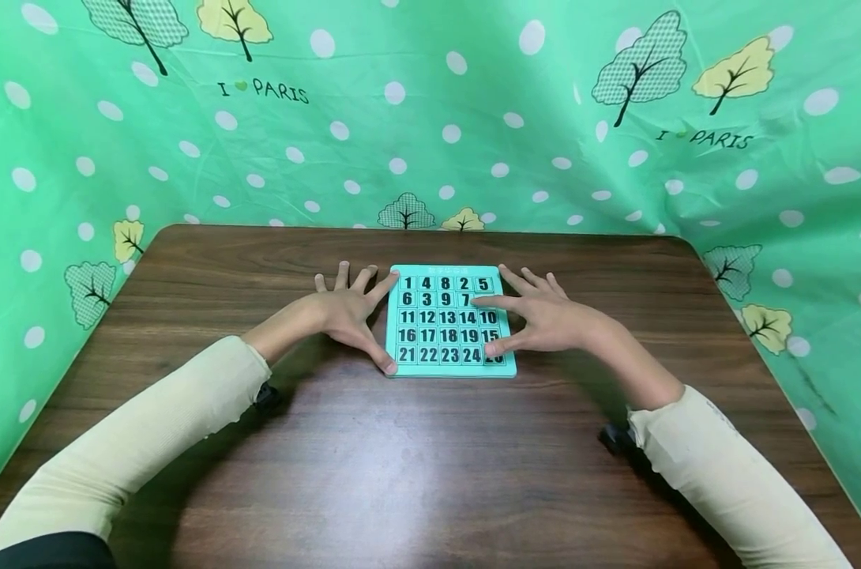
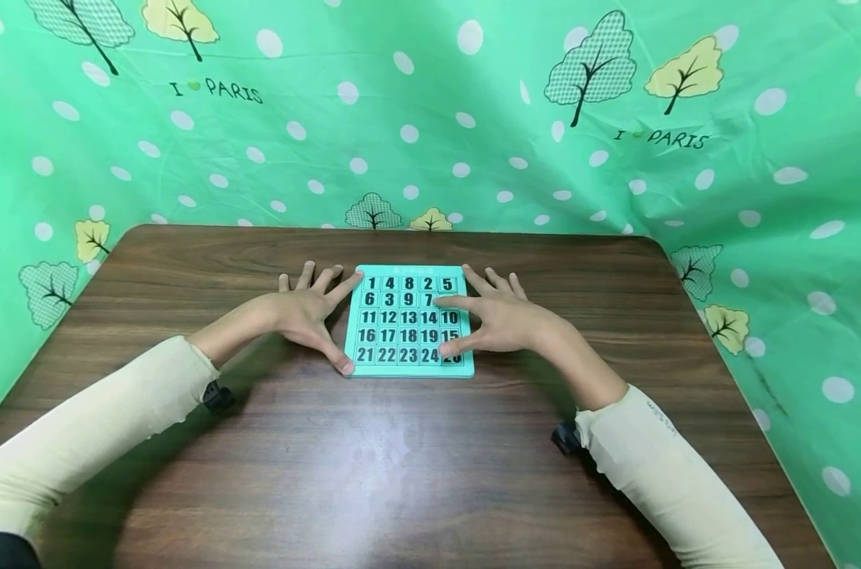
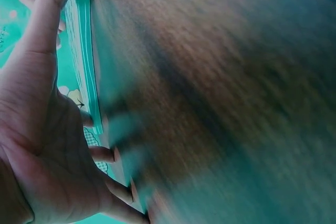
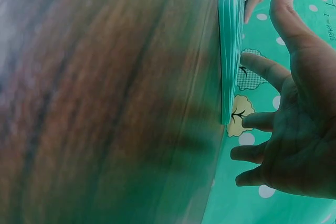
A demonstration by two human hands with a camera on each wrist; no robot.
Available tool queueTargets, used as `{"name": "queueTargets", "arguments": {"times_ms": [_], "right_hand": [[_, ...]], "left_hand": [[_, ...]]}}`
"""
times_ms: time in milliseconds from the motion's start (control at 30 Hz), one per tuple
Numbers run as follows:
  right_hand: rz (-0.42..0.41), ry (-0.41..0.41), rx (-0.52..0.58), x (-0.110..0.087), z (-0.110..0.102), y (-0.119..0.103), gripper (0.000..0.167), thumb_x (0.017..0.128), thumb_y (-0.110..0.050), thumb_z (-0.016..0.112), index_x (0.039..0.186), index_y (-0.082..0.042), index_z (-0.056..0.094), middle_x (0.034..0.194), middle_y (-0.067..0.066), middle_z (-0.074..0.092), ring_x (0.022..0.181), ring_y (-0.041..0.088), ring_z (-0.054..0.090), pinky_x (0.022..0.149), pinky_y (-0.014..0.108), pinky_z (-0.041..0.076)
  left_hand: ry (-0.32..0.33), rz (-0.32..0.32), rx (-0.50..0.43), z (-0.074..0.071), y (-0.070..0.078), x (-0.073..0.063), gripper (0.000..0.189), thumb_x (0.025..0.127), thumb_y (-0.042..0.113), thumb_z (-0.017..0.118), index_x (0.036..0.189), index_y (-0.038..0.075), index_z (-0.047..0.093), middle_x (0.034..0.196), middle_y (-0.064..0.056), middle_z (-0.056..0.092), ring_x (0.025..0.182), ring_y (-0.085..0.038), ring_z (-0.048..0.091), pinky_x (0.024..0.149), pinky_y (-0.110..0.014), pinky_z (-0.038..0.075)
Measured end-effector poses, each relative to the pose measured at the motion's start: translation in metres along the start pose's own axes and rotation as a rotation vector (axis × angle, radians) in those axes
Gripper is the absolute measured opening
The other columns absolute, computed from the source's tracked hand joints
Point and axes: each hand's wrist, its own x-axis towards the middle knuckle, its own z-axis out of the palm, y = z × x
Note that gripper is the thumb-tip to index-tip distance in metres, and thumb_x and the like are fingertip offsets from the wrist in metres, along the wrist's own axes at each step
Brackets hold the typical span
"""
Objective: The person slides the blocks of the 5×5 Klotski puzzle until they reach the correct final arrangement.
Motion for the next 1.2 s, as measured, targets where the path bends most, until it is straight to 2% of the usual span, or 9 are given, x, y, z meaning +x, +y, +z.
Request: {"name": "queueTargets", "arguments": {"times_ms": [400,900,1067,1200], "right_hand": [[0.002,0.008,0.008,-0.002,-0.002,-0.002,0.09,0.093,-0.077,0.079,0.171,-0.039,0.052,0.191,0.024,0.003,0.173,0.062,0.0,0.132,0.086,-0.005],[0.057,0.042,-0.011,-0.017,-0.007,0.015,0.085,0.091,-0.079,0.08,0.163,-0.038,0.061,0.19,0.026,0.008,0.171,0.066,0.003,0.131,0.087,-0.004],[0.047,0.059,-0.001,-0.013,-0.007,0.007,0.084,0.091,-0.078,0.081,0.162,-0.036,0.064,0.191,0.023,0.007,0.173,0.062,0.002,0.133,0.085,-0.005],[0.0,0.055,-0.004,-0.004,-0.004,-0.003,0.083,0.092,-0.075,0.082,0.163,-0.035,0.062,0.191,0.023,0.006,0.174,0.06,0.003,0.133,0.086,-0.004]], "left_hand": [[0.003,-0.006,0.01,-0.004,0.002,-0.001,0.165,0.065,0.094,0.088,0.18,0.041,-0.018,0.191,-0.015,-0.014,0.169,-0.064,-0.019,0.126,-0.094,-0.002],[0.009,-0.004,0.015,-0.004,0.003,0.0,0.166,0.064,0.094,0.089,0.18,0.041,-0.017,0.191,-0.016,-0.011,0.17,-0.065,-0.017,0.125,-0.095,0.001],[0.023,-0.001,0.01,-0.004,0.002,-0.001,0.166,0.064,0.094,0.09,0.181,0.04,-0.015,0.191,-0.016,-0.009,0.17,-0.066,-0.015,0.125,-0.095,0.001],[0.031,0.002,-0.001,-0.001,0.002,0.0,0.166,0.064,0.093,0.09,0.181,0.04,-0.016,0.191,-0.016,-0.009,0.169,-0.066,-0.016,0.125,-0.095,-0.001]]}}
